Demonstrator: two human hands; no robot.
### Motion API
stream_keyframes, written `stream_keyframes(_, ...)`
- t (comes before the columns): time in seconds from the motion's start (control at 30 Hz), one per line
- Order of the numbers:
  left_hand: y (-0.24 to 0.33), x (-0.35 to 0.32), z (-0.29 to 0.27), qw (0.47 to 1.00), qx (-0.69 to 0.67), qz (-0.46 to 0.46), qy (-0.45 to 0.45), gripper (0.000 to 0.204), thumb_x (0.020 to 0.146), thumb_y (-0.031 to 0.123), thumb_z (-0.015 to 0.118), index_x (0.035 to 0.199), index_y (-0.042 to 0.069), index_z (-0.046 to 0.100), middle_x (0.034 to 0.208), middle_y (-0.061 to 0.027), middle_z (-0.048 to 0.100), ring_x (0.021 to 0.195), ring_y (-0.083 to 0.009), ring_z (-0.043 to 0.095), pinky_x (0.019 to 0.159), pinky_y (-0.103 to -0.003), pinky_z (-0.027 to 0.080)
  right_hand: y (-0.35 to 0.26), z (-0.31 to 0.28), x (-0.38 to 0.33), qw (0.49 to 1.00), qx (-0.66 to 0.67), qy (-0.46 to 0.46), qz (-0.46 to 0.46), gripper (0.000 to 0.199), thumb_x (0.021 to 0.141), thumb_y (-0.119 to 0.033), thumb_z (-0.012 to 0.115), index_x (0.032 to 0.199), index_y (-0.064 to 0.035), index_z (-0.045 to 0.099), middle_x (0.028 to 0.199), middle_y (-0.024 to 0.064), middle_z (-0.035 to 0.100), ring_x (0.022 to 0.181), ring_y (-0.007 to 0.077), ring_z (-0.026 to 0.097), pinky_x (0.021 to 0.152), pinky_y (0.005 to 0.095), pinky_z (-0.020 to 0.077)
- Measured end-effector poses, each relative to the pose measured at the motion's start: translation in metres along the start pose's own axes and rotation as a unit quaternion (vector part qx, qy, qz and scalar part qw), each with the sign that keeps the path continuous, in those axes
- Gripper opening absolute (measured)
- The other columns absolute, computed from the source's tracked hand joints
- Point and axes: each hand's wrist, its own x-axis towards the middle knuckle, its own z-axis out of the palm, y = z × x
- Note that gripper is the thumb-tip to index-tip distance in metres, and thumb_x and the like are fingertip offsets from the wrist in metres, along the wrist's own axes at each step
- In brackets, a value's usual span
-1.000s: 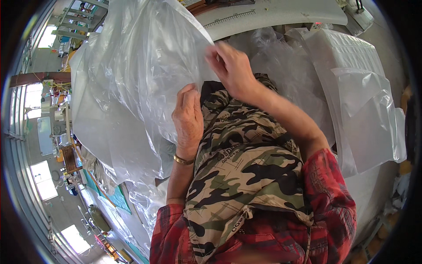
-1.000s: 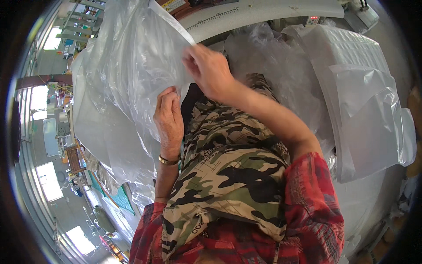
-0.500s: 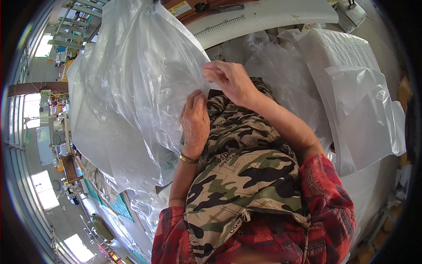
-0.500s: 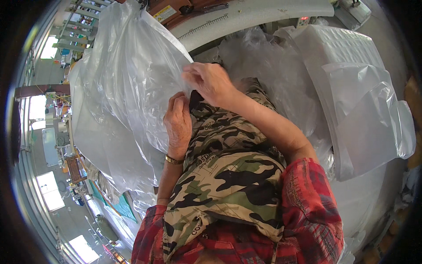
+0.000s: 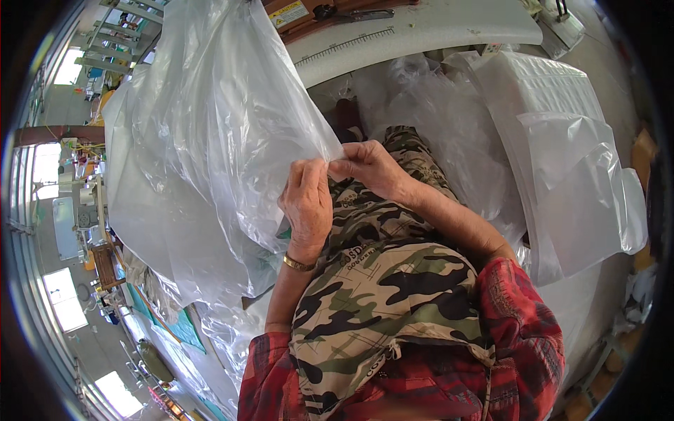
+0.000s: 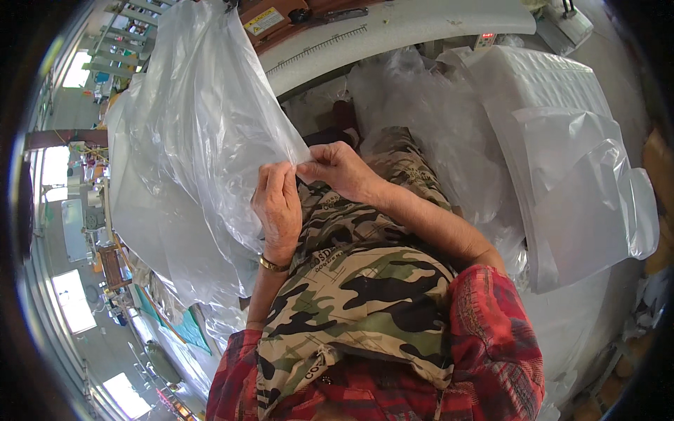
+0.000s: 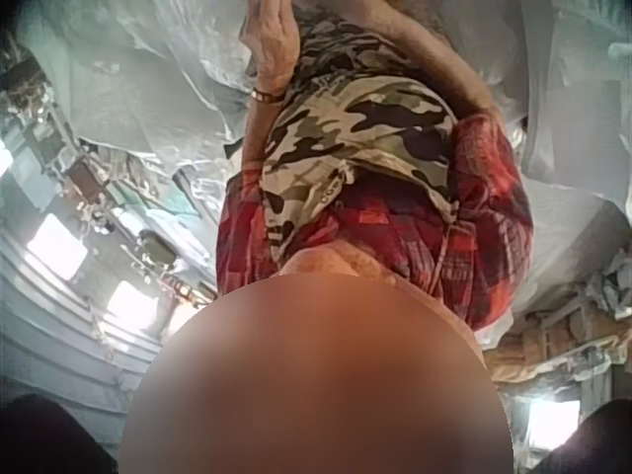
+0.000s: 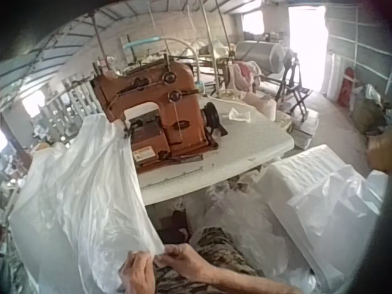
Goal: The person joins sheets of thick white plastic material by feeding them through an industrial sewing machine.
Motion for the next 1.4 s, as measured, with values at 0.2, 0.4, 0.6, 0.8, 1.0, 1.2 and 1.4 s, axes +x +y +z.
stream_keyframes(0.2, 0.018, 0.005, -0.022, 0.999, -0.005, -0.045, 0.003, 0.006, 0.088, 0.003, 0.064, 0.093, 0.002, 0.061, 0.078, -0.0109, 0.06, 0.065, -0.0285, 0.059, 0.058, -0.035, 0.047, -0.011, 0.003, -0.002, 0.995, -0.087, 0.014, 0.052, 0.019, 0.095, -0.013, 0.06, 0.087, 0.0046, 0.065, 0.075, -0.0046, 0.056, 0.07, 0.003, 0.046, 0.062, 0.0214, 0.041)
stream_keyframes(0.4, 0.017, 0.015, -0.025, 0.999, 0.031, 0.018, -0.023, 0.008, 0.087, 0.004, 0.063, 0.094, 0.004, 0.059, 0.075, -0.0086, 0.056, 0.061, -0.0292, 0.059, 0.052, -0.037, 0.045, -0.019, 0.014, 0.0, 0.997, -0.056, -0.035, 0.051, 0.021, 0.096, -0.014, 0.058, 0.094, 0.0065, 0.065, 0.081, -0.0007, 0.062, 0.074, 0.0055, 0.054, 0.068, 0.0234, 0.0473)
stream_keyframes(0.6, 0.017, 0.005, -0.026, 1.0, 0.026, -0.005, -0.011, 0.01, 0.086, 0.004, 0.064, 0.095, 0.005, 0.061, 0.076, -0.0099, 0.057, 0.063, -0.0302, 0.06, 0.055, -0.037, 0.046, -0.022, 0.017, 0.0, 0.994, -0.089, -0.042, 0.038, 0.025, 0.098, -0.016, 0.055, 0.103, 0.0074, 0.064, 0.088, 0.0041, 0.067, 0.084, 0.0081, 0.059, 0.077, 0.0265, 0.0518)
stream_keyframes(0.8, 0.019, 0.002, -0.027, 0.997, 0.05, 0.024, -0.047, 0.011, 0.083, 0.003, 0.066, 0.093, 0.004, 0.061, 0.076, -0.0074, 0.056, 0.063, -0.0268, 0.059, 0.055, -0.035, 0.046, -0.025, 0.015, -0.005, 0.993, -0.109, -0.048, 0.009, 0.031, 0.101, -0.022, 0.051, 0.103, 0.0071, 0.062, 0.088, 0.0036, 0.065, 0.084, 0.0079, 0.058, 0.079, 0.0268, 0.0513)
stream_keyframes(1.0, 0.022, -0.005, -0.028, 0.996, 0.065, 0.032, -0.057, 0.013, 0.079, 0.002, 0.069, 0.087, 0.005, 0.059, 0.072, -0.006, 0.052, 0.06, -0.0243, 0.057, 0.052, -0.035, 0.043, -0.035, 0.005, -0.003, 0.99, -0.097, -0.07, 0.073, 0.044, 0.101, -0.038, 0.049, 0.104, 0.0029, 0.065, 0.09, 0.0022, 0.066, 0.087, 0.0077, 0.057, 0.081, 0.0237, 0.0487)
stream_keyframes(1.2, 0.022, -0.006, -0.028, 0.995, 0.055, 0.049, -0.066, 0.014, 0.079, 0.002, 0.069, 0.088, 0.005, 0.059, 0.074, -0.0058, 0.052, 0.06, -0.0238, 0.057, 0.053, -0.034, 0.044, -0.033, 0.012, 0.001, 0.99, -0.088, -0.084, 0.076, 0.047, 0.099, -0.041, 0.052, 0.095, 0.0034, 0.067, 0.081, -0.001, 0.062, 0.077, 0.0053, 0.053, 0.071, 0.024, 0.0471)
stream_keyframes(1.4, 0.021, -0.016, -0.031, 0.991, 0.041, 0.07, -0.107, 0.015, 0.079, 0.005, 0.071, 0.087, 0.006, 0.059, 0.075, -0.0062, 0.053, 0.06, -0.0235, 0.057, 0.053, -0.034, 0.044, -0.036, 0.022, -0.002, 0.991, -0.117, -0.02, 0.057, 0.036, 0.098, -0.028, 0.057, 0.09, 0.0061, 0.065, 0.072, 0.0, 0.059, 0.067, 0.0062, 0.051, 0.062, 0.0237, 0.0467)
